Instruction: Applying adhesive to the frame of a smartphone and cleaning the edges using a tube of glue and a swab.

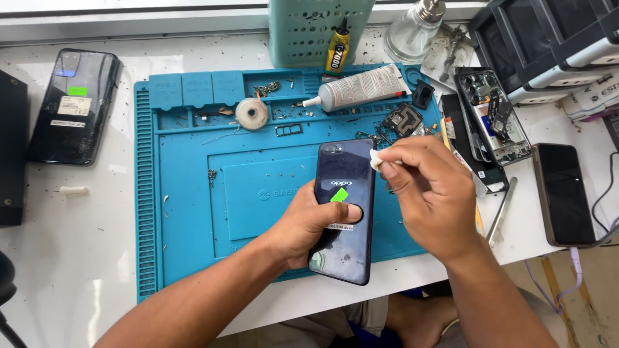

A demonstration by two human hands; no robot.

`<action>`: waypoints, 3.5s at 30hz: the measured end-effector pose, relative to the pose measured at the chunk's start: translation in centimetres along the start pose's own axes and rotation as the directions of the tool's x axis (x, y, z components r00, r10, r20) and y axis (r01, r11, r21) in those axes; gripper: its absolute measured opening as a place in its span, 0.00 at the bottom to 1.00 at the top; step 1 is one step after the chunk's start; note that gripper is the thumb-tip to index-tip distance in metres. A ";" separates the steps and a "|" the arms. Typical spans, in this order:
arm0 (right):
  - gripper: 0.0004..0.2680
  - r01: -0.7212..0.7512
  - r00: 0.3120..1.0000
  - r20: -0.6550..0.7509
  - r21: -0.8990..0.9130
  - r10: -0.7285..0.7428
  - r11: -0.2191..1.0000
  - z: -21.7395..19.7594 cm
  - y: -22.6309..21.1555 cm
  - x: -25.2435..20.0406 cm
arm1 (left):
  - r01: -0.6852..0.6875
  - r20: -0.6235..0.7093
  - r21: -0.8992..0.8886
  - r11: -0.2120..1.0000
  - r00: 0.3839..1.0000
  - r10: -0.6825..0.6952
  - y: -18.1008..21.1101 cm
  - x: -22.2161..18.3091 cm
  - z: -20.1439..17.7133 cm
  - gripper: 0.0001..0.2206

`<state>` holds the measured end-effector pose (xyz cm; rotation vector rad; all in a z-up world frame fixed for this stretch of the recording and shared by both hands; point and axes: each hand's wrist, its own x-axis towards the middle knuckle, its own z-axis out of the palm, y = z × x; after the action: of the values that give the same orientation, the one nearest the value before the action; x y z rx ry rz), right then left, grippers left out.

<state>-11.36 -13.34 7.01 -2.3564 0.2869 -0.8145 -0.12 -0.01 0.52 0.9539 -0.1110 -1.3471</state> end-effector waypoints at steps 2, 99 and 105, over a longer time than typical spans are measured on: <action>0.05 0.038 0.999 0.028 -0.017 -0.037 0.999 0.1 0.1 -0.3 | -0.016 0.002 -0.037 0.999 1.000 0.016 -0.2 0.3 -0.5 0.19; 0.18 -0.570 0.679 -0.485 0.125 0.552 0.812 -12.8 6.8 -20.8 | -0.090 -0.024 0.112 0.990 0.995 0.093 -0.9 0.6 -0.8 0.17; 0.13 -0.322 0.859 -0.174 0.550 0.482 0.771 -10.2 5.6 -18.8 | -0.250 -0.007 0.115 0.961 0.968 0.253 -1.4 0.7 -1.1 0.16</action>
<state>-32.49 -15.41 0.73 -1.5875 0.6146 -0.9033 -0.37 0.08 -1.31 1.0130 -0.2860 -1.1044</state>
